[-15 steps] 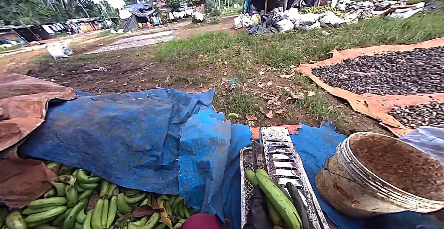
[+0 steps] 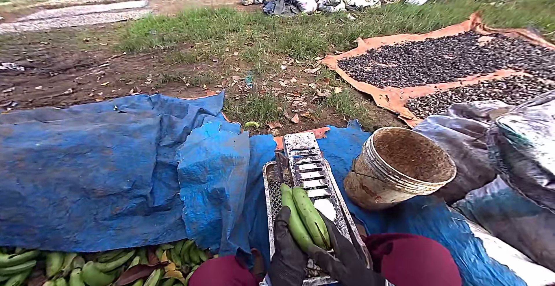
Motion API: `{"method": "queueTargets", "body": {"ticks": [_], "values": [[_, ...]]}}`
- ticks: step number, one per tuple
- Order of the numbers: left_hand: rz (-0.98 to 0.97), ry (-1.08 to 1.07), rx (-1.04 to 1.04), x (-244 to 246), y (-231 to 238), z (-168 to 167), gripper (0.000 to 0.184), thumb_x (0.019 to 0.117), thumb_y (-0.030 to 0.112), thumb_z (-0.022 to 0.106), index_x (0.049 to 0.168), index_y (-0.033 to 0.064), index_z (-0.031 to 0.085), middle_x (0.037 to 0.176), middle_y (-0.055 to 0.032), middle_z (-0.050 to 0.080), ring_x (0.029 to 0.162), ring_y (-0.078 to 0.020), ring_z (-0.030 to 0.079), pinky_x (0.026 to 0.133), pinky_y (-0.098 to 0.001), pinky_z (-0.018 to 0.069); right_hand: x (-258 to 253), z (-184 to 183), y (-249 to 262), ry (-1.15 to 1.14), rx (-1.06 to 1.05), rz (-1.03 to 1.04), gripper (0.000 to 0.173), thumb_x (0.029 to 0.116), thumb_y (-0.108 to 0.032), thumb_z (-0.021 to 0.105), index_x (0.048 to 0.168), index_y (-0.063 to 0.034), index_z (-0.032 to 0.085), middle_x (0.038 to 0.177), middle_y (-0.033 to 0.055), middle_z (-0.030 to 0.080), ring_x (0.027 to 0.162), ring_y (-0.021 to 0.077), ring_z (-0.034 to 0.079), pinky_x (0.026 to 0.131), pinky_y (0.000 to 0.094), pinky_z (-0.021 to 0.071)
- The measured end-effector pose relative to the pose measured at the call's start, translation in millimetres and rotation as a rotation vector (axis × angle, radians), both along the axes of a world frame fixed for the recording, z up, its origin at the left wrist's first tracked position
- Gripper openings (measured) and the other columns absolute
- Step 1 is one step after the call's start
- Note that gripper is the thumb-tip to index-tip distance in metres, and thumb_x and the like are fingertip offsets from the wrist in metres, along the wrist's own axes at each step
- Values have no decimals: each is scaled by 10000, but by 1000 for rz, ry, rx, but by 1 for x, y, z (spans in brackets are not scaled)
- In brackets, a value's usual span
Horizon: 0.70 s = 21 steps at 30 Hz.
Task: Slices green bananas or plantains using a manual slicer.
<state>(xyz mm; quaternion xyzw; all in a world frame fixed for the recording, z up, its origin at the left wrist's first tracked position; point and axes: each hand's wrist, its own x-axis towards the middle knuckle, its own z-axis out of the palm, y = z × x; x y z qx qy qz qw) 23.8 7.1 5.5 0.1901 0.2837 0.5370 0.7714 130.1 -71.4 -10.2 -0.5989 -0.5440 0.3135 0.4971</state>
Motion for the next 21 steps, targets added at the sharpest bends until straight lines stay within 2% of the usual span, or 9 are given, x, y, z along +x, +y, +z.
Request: {"method": "queueTargets", "body": {"ticks": [2,4,6,8,10,12,14,18,21], "values": [[10,-64,-37,1,3,-1,472,1087,331,206,1187,66,584,952,-98,723,865,-190,729,753,-390,626,8,-11,5,40,139,142,992,870,-515,777,1571,36,341,1560,182,476,1405,157,508,1172,332,445],[-2,-32,-46,4,0,-8,471,1096,326,204,1200,66,583,967,-102,718,882,-193,725,769,-398,624,8,-22,4,209,166,147,1154,768,-418,890,1591,61,239,1575,181,451,1399,161,512,1160,314,461],[-58,74,-29,9,-3,-18,445,1102,310,236,1277,47,549,1041,-121,699,939,-199,709,817,-405,609,7,-25,-2,371,49,40,1227,684,-347,940,1604,16,213,1482,122,554,1284,131,604,1074,301,533],[-183,148,-14,12,-6,-27,476,1109,348,220,1359,49,494,1135,-125,674,1017,-195,684,878,-404,585,10,-23,-8,433,-41,-78,1161,629,-283,953,1561,13,327,1367,88,644,1186,112,660,1011,280,568],[-206,197,-24,15,-7,-30,496,1116,371,222,1380,50,493,1173,-133,670,1042,-198,680,896,-409,582,10,-25,-11,335,-35,-126,1169,646,-350,950,1551,46,326,1369,104,641,1182,89,657,1009,261,563],[-134,279,-32,16,-8,-26,478,1121,348,244,1380,50,514,1155,-124,664,1012,-176,675,884,-387,577,1,-24,-15,298,-46,-129,1232,692,-348,929,1592,58,193,1431,154,582,1225,87,629,1039,262,540],[-60,234,-67,26,-4,-25,449,1108,358,247,1251,68,559,995,-87,695,873,-160,708,763,-377,617,0,-19,-14,309,-96,-170,1282,696,-322,933,1621,12,110,1418,161,587,1214,112,639,1047,304,545],[-75,124,-112,33,-2,-25,428,1101,351,202,1128,101,548,898,-39,695,820,-154,709,710,-392,620,5,-23,-10,198,-31,-335,1256,726,-358,917,1602,60,120,1303,176,665,1145,155,683,1027,366,558],[-118,128,-78,35,0,-19,392,1097,311,178,1167,107,506,954,-24,671,895,-136,690,783,-392,605,1,-37,-11,-69,164,-404,1073,807,-306,866,1535,172,239,1504,305,480,1365,287,553,1141,405,471]]}}
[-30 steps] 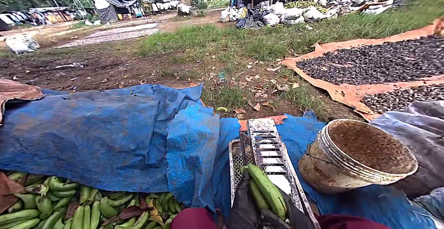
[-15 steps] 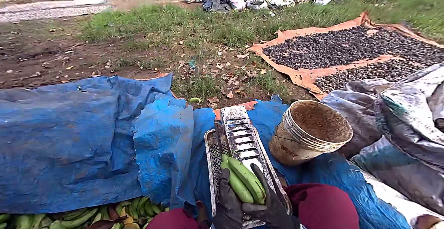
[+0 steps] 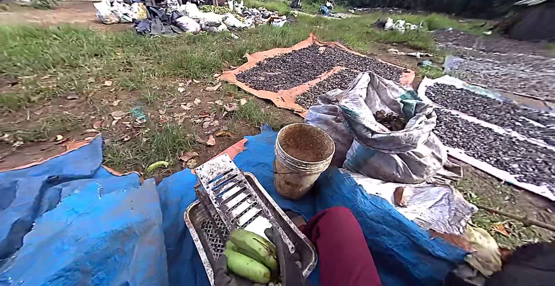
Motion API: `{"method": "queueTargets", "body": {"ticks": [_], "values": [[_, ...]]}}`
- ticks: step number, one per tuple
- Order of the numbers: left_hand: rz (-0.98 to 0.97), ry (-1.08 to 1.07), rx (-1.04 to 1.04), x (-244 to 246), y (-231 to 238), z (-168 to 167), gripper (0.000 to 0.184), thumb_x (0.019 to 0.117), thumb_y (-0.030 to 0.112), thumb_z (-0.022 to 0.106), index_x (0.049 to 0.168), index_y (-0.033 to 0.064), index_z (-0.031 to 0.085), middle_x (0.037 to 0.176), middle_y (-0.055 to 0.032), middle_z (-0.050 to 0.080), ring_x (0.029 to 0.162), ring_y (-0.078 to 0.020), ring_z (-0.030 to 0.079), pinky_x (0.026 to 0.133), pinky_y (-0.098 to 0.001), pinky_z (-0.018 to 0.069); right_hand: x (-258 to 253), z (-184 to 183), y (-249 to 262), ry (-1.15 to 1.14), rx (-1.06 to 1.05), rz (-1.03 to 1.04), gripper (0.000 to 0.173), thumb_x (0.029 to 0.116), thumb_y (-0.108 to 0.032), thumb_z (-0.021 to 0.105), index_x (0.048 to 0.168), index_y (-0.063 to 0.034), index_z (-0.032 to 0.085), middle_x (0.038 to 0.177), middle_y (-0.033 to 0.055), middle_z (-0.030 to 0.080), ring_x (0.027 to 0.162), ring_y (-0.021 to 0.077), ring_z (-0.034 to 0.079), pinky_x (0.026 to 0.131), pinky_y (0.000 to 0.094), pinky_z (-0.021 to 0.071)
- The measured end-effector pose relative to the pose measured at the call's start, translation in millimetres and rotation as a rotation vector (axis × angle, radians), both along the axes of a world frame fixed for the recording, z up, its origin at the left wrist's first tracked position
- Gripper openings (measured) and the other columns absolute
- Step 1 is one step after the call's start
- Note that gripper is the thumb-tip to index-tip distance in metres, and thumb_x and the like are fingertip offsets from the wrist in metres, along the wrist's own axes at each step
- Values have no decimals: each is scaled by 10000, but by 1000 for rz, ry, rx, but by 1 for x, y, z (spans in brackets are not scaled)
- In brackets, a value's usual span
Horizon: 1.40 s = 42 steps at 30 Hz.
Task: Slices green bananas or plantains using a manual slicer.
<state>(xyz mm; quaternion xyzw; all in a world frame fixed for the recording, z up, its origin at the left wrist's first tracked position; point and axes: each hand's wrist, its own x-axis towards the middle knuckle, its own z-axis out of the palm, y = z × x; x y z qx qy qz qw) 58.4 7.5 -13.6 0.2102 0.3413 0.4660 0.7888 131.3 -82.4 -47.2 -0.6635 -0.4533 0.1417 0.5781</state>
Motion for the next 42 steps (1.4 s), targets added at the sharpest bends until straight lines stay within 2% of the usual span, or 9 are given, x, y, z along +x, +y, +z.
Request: {"method": "queueTargets", "body": {"ticks": [3,6,9,14,19,26,31,36,42], "values": [[-110,6,13,-2,4,1,430,1100,337,156,1192,113,512,994,-43,684,921,-163,698,787,-409,608,9,3,5,-163,-3,-17,1008,810,-314,832,1498,200,305,1530,395,385,1428,392,474,1187,420,417],[-229,79,2,-1,5,1,505,1104,421,118,1255,116,491,999,-70,700,858,-191,715,677,-407,613,28,10,12,40,-225,18,1184,741,-398,905,1592,72,229,1516,285,474,1378,309,527,1167,417,428],[-327,14,21,4,-3,-15,464,1109,372,137,1318,92,443,1073,-65,662,966,-171,680,865,-392,579,52,15,22,255,-273,31,1048,724,-367,913,1554,-13,380,1437,188,576,1295,210,588,1116,366,475],[-425,-95,47,9,-3,-29,342,1072,186,263,1204,40,542,1074,-120,688,1029,-223,677,953,-430,550,52,9,23,413,-186,-6,931,707,-234,905,1488,-33,441,1375,142,600,1219,143,614,1045,308,523],[-561,9,157,-42,43,-42,442,1072,281,326,1384,1,464,1269,-199,669,1165,-327,669,1014,-470,534,74,19,47,528,-14,-147,970,708,-84,884,1528,-49,366,1275,191,620,891,242,727,706,403,657],[-38,186,93,-103,115,-52,401,1097,293,259,1343,27,430,1284,-127,641,1140,-229,665,949,-398,547,82,-29,71,-12,-116,-251,1010,731,-268,881,1520,94,363,1477,279,516,1345,306,550,1145,410,444],[-66,144,58,-108,130,-43,376,1097,286,277,1306,37,467,1262,-133,665,1130,-244,681,956,-409,555,80,-27,62,-7,-411,-344,1156,718,-280,894,1593,42,210,1447,277,540,1292,353,591,1110,490,472],[-76,118,112,-107,151,-31,351,1097,253,279,1289,44,485,1218,-129,686,1096,-244,697,942,-396,566,109,-14,66,154,-493,-374,970,723,-258,909,1506,-15,391,1261,240,647,1081,339,688,936,533,576],[-20,106,179,-123,153,-33,365,1078,236,281,1298,23,481,1229,-116,679,1101,-226,689,958,-383,558,53,-44,0,-91,-375,-407,989,688,-269,878,1479,96,410,1360,300,598,1218,394,629,1038,541,511]]}}
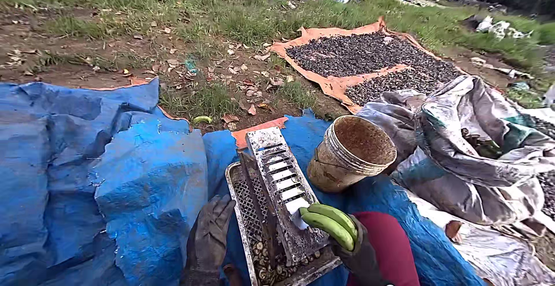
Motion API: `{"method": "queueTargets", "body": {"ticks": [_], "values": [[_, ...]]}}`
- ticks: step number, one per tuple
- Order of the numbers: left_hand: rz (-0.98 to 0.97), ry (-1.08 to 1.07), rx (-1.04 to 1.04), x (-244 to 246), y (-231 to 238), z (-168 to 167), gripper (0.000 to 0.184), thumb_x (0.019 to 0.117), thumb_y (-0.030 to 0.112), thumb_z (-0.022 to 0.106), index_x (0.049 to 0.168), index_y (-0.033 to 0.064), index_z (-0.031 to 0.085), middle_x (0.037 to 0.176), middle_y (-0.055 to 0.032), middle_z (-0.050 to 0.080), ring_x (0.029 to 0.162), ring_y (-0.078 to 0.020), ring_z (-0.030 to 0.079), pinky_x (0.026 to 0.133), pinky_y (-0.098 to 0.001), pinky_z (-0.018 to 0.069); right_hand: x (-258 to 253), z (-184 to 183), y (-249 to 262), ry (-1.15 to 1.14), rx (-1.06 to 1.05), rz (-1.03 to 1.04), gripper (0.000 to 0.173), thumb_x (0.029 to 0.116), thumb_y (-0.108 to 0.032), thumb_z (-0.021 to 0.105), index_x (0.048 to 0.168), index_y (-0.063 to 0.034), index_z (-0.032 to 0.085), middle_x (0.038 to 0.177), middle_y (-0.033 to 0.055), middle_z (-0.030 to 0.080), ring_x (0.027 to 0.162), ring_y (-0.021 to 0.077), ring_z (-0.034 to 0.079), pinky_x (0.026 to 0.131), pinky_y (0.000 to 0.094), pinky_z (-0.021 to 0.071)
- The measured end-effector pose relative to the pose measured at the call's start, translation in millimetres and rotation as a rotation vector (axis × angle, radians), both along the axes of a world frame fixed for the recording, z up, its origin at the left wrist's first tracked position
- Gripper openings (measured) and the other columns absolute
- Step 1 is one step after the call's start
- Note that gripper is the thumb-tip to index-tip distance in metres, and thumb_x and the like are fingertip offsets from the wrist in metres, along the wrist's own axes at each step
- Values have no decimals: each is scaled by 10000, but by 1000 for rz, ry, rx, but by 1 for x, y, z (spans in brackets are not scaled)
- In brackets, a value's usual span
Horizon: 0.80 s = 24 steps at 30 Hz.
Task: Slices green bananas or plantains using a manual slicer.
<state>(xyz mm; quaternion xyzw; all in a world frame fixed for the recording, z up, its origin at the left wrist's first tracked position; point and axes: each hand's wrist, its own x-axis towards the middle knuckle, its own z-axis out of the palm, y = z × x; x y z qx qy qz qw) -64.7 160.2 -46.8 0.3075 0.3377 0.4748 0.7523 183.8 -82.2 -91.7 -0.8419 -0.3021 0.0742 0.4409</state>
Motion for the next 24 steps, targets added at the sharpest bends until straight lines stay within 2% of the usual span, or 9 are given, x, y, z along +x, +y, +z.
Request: {"method": "queueTargets", "body": {"ticks": [4,6,8,10,14,16,18,21,24], "values": [[-12,34,8,-6,0,-10,373,1078,241,291,1289,7,492,1221,-127,687,1098,-225,694,962,-376,559,7,-3,88,-63,-8,7,925,778,-233,853,1492,117,380,1397,318,568,1248,426,613,1068,556,490],[8,48,-5,-5,3,-8,369,1080,233,284,1284,3,489,1221,-132,681,1095,-223,691,946,-371,561,21,21,152,-49,-147,43,916,840,-263,826,1531,85,335,1438,294,543,1287,407,592,1103,524,468],[31,41,4,-6,3,-6,361,1085,231,296,1288,8,493,1214,-126,689,1095,-215,696,941,-364,566,30,44,183,-26,-277,89,916,870,-313,807,1551,45,309,1427,274,555,1296,386,585,1113,502,458],[41,10,41,-9,0,-2,365,1082,225,292,1302,6,483,1215,-120,690,1103,-216,695,960,-365,563,31,40,160,-33,-318,110,932,843,-299,821,1555,27,317,1408,275,571,1278,398,596,1097,528,468],[65,-85,75,-21,-1,4,349,1083,219,280,1258,53,531,1197,-95,717,1124,-225,698,977,-373,563,5,15,39,-57,-263,74,986,754,-203,869,1544,53,337,1417,291,566,1251,430,612,1060,584,488],[80,-70,81,-26,-1,2,353,1077,234,290,1261,57,533,1199,-88,715,1131,-222,693,978,-370,562,-2,2,24,-85,-208,33,979,727,-188,868,1527,58,360,1390,297,582,1216,452,627,1019,615,504],[92,-40,66,-28,0,-2,356,1080,235,297,1279,43,521,1202,-93,711,1128,-219,694,982,-372,561,-1,6,71,-84,-209,17,959,775,-223,861,1535,58,348,1396,300,578,1219,445,630,1028,607,501],[123,-12,26,-21,-1,-6,348,1089,214,286,1283,26,506,1194,-105,703,1093,-215,704,965,-359,567,14,46,198,-56,-364,38,900,907,-303,775,1577,29,275,1454,286,530,1265,408,608,1077,536,482],[162,26,36,-24,-2,-5,339,1086,198,308,1289,9,503,1188,-113,704,1071,-217,711,953,-353,572,25,70,260,-31,-492,86,916,921,-311,771,1603,-57,215,1418,284,545,1217,445,623,1015,592,505]]}}
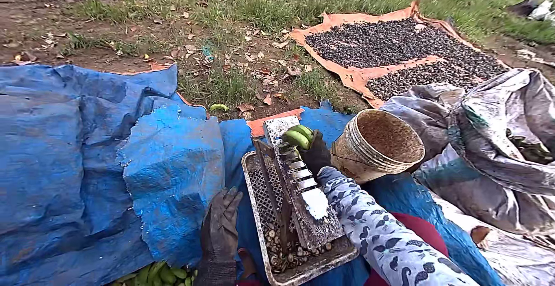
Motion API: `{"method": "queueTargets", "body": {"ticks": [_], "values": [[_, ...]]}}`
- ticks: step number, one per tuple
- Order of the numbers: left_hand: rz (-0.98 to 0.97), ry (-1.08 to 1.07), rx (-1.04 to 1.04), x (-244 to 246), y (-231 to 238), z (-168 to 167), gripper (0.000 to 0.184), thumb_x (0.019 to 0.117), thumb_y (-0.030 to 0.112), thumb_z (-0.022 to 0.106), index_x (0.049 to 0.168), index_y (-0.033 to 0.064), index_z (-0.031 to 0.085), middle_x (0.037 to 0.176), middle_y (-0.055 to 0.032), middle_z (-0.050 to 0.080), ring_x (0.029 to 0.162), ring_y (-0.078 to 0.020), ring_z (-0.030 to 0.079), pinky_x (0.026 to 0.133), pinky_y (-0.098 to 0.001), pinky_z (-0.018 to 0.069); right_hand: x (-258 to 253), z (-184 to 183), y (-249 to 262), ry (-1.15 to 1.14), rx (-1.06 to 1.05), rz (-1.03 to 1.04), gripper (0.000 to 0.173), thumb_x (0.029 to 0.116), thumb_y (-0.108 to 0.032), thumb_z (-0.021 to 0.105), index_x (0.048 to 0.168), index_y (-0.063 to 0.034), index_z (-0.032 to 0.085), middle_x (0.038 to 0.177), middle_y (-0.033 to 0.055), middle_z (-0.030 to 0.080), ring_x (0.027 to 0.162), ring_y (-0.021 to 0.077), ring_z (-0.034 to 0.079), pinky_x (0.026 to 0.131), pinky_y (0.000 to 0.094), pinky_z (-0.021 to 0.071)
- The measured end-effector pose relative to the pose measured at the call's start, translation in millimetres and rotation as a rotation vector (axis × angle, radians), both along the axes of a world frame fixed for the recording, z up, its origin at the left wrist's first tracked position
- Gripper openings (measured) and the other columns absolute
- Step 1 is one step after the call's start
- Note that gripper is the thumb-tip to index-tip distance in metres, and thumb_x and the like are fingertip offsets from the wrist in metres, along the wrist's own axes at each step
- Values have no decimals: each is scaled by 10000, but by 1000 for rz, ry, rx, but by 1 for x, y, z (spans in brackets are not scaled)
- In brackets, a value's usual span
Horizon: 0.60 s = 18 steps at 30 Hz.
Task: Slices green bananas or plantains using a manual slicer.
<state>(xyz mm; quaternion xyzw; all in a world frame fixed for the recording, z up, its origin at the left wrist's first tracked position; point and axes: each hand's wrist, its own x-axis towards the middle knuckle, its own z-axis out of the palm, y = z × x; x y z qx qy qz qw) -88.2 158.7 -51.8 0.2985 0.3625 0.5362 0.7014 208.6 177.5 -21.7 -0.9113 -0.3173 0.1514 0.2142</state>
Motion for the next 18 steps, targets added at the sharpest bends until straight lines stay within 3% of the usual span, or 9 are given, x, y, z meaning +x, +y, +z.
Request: {"method": "queueTargets", "body": {"ticks": [3,6,8,10,13,15,16,18], "values": [[34,-9,5,-2,3,3,339,1082,202,318,1280,7,513,1173,-107,710,1062,-210,715,944,-343,580,-2,-20,-77,-19,44,44,936,871,-303,799,1592,-29,269,1413,263,571,1238,412,621,1048,568,498],[19,-44,26,-8,2,11,362,1089,227,294,1298,31,514,1216,-105,706,1126,-229,696,992,-373,557,-28,-43,-199,-5,119,27,946,793,-212,863,1541,42,344,1393,304,577,1219,458,627,1028,613,503],[13,-37,27,-10,0,12,372,1088,234,302,1317,21,503,1222,-109,696,1135,-232,690,1001,-377,552,-41,-51,-237,3,150,2,952,751,-167,878,1520,67,368,1367,327,586,1187,492,634,998,644,506],[17,-38,9,-10,1,8,358,1090,222,305,1306,24,511,1206,-112,706,1114,-235,702,987,-378,564,-37,-52,-210,-36,165,-9,928,768,-185,873,1509,73,380,1369,323,586,1194,485,633,1007,635,505],[27,-30,-3,-9,2,6,363,1097,224,272,1303,50,515,1202,-96,715,1106,-219,707,967,-359,569,-10,-17,-87,-15,13,-21,877,907,-292,771,1565,33,291,1414,288,560,1251,430,610,1058,566,485],[46,-8,12,-9,2,7,367,1096,224,269,1315,44,502,1213,-94,703,1110,-212,700,969,-355,564,7,-2,-16,36,-22,-36,853,923,-316,768,1550,2,284,1339,296,597,1209,445,625,1026,590,493],[60,-2,13,-9,1,6,368,1096,221,274,1319,30,496,1214,-101,698,1105,-213,700,965,-353,565,14,-4,0,41,-12,-35,849,908,-324,783,1533,-16,297,1289,295,620,1164,454,647,988,611,512],[76,8,10,-10,1,3,360,1092,213,291,1313,14,493,1213,-109,693,1094,-211,701,960,-355,568,15,-14,-21,56,3,-4,908,877,-348,804,1559,-39,289,1303,274,622,1150,427,660,985,603,523]]}}
